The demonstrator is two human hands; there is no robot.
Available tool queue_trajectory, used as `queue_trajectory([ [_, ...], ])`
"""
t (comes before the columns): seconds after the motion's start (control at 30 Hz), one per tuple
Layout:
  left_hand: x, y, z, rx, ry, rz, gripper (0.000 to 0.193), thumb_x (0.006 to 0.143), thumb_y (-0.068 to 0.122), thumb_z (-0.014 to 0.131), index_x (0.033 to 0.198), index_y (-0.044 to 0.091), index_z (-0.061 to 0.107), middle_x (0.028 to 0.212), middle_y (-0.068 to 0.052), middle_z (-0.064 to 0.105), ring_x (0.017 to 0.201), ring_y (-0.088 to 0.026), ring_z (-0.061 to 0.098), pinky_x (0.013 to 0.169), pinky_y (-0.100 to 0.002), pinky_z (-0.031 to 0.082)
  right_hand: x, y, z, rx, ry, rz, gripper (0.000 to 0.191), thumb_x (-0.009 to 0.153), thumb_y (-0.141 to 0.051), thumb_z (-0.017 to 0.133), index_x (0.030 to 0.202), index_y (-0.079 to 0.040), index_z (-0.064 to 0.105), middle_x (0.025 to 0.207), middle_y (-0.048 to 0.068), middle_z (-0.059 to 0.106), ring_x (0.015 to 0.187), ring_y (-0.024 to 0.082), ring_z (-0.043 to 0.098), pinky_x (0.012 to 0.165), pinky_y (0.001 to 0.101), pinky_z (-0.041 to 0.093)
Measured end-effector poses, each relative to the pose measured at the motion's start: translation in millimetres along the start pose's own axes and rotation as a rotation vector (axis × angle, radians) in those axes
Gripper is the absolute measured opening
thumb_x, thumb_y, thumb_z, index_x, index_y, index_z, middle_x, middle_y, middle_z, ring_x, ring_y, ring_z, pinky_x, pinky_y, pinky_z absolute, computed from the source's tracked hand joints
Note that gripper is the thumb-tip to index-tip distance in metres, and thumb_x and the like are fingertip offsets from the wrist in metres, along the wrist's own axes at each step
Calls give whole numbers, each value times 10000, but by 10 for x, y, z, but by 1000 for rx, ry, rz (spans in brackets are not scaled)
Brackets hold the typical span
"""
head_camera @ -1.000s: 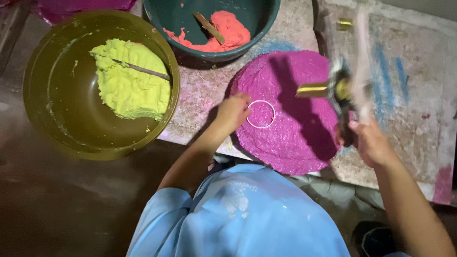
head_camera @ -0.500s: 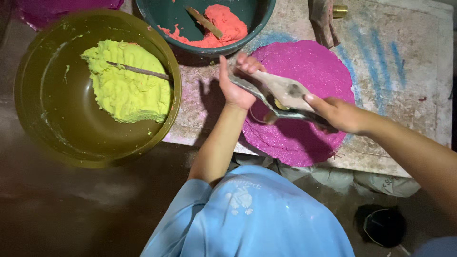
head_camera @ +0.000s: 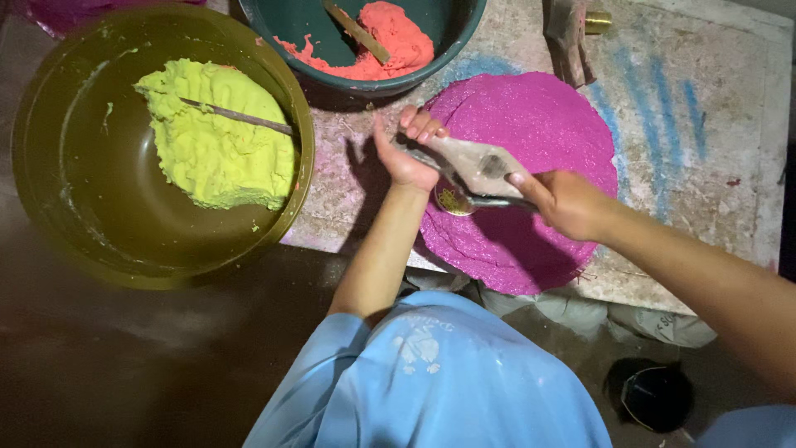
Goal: The person uses a hand-held extruder press to squeeze yellow dough into ring shapes, placing each ring onto a round pink board. They refill the press with dough from a large bowl, press rings one at a time, and at the end lift the finished board aside and pick up a new empty board.
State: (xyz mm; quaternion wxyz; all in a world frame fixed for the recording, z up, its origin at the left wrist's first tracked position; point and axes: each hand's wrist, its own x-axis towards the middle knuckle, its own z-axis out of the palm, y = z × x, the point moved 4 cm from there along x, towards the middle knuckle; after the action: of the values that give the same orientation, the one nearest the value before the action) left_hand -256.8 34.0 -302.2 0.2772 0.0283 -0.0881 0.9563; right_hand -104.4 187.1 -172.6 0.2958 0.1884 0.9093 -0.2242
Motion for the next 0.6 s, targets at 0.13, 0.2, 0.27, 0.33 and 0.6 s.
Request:
queue_trajectory([
  [0.13,156,-85,34,49,24,32,492,984,649,474,790,199,435,669,69,351,646,-114,387,765,-346,421,-22,11,-122,-6,171,-89,676,1019,-590,390,1073,3,712,802,242,702,836,437,696,775,544,523],
  [0.2,224,-67,92,77,3,36,512,973,667,472,776,197,426,654,69,336,621,-112,372,739,-339,413,-8,-2,-110,-68,190,-29,636,1037,-565,401,1074,-12,713,808,269,706,854,467,689,788,568,508],
  [0.27,282,15,173,104,-46,25,540,964,694,460,764,194,418,642,65,325,599,-110,357,710,-330,404,9,-78,-89,-33,250,-88,597,1037,-539,423,1085,-21,715,838,285,696,855,490,675,778,578,504],
  [0.33,278,122,231,160,-37,29,547,960,695,442,742,195,406,625,63,314,579,-108,339,686,-329,388,33,-158,-51,17,280,-166,567,1041,-512,428,1094,-22,709,846,291,690,846,501,669,765,581,502],
  [0.6,90,343,138,211,86,76,586,952,736,396,720,198,370,587,72,266,533,-103,286,617,-309,344,200,-127,187,108,160,-226,606,1064,-505,361,1101,-2,697,794,316,667,822,494,675,788,548,508],
])
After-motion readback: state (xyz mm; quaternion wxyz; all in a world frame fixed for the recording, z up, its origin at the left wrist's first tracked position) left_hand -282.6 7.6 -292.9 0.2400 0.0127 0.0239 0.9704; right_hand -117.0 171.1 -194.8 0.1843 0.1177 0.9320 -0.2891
